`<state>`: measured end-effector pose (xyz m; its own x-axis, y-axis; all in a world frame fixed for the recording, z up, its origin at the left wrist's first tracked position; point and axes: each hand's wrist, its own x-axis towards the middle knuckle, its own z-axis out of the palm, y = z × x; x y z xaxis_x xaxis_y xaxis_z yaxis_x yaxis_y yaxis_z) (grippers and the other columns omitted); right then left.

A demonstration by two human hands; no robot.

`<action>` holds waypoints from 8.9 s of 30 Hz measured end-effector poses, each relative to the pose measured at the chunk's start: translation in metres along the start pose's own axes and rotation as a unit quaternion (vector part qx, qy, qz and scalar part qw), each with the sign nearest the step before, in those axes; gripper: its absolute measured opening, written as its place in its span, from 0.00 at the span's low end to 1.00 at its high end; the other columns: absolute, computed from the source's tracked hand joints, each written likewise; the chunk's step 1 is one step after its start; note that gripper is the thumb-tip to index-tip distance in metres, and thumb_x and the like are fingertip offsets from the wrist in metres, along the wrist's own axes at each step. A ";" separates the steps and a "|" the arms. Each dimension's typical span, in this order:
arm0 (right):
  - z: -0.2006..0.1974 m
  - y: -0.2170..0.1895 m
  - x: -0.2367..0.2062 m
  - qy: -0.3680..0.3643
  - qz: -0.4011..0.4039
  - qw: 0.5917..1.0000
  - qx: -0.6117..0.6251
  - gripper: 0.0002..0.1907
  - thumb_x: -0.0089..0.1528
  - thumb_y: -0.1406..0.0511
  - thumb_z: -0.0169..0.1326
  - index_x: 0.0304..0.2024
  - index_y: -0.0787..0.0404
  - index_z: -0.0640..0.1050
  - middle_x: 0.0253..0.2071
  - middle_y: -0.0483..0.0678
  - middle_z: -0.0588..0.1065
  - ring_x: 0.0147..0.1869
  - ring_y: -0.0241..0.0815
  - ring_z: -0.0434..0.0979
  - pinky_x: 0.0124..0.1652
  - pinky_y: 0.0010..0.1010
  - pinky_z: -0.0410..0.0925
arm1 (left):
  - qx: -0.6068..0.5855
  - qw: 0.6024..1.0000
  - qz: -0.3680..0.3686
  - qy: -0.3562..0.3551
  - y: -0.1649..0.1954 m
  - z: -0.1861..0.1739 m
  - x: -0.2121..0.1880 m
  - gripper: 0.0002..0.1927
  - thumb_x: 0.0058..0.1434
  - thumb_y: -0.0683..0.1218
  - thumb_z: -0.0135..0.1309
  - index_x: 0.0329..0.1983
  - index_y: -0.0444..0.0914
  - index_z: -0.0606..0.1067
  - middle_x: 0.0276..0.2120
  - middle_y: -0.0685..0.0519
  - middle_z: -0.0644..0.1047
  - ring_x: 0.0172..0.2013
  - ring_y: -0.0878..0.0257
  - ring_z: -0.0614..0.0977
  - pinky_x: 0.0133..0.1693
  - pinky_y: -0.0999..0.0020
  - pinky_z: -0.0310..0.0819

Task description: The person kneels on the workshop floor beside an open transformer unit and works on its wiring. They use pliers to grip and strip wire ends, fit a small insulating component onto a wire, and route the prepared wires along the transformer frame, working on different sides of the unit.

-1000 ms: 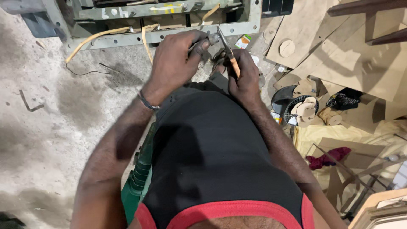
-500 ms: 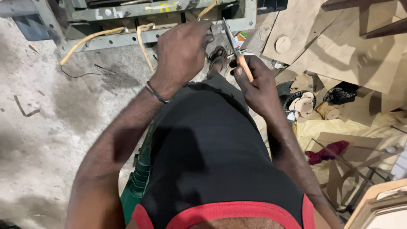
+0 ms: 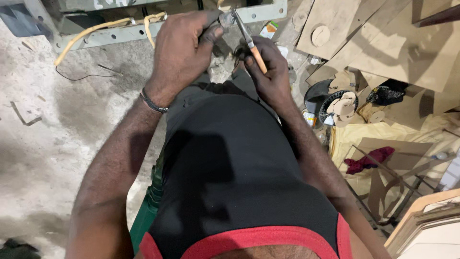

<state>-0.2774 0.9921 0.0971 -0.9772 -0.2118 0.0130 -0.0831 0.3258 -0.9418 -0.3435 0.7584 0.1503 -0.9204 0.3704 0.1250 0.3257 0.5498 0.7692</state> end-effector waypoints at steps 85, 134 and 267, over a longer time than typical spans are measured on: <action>-0.036 -0.030 0.008 -0.072 0.101 0.977 -0.171 0.16 0.68 0.78 0.49 0.58 0.68 0.69 0.45 0.60 0.78 0.48 0.52 0.82 0.45 0.44 0.76 | 0.149 0.983 0.022 -0.102 -0.031 0.058 -0.004 0.07 0.62 0.33 0.46 0.41 0.32 0.72 0.14 0.53 0.69 0.12 0.63 0.72 0.13 0.65 0.64; 0.026 0.033 0.011 0.073 -0.141 0.983 -0.089 0.09 0.64 0.70 0.68 0.38 0.66 0.79 0.44 0.56 0.78 0.44 0.47 0.83 0.39 0.37 0.75 | -0.333 0.889 -0.184 -0.254 -0.034 -0.005 -0.020 0.17 0.82 0.54 0.41 0.49 0.35 0.70 0.31 0.54 0.72 0.27 0.67 0.70 0.29 0.68 0.64; 0.039 0.008 -0.011 0.378 0.458 0.747 0.298 0.22 0.75 0.53 0.49 0.45 0.67 0.79 0.33 0.72 0.67 0.35 0.74 0.58 0.29 0.50 0.55 | -0.289 0.847 0.083 -0.439 -0.032 0.103 0.110 0.06 0.61 0.34 0.60 0.42 0.30 0.81 0.32 0.48 0.81 0.31 0.61 0.83 0.34 0.69 0.77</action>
<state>-0.2597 0.9612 0.0768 -0.4208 0.5033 -0.7547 0.5694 -0.5011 -0.6517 -0.4332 0.8589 0.0748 -0.2738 0.9601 -0.0574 0.0421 0.0716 0.9965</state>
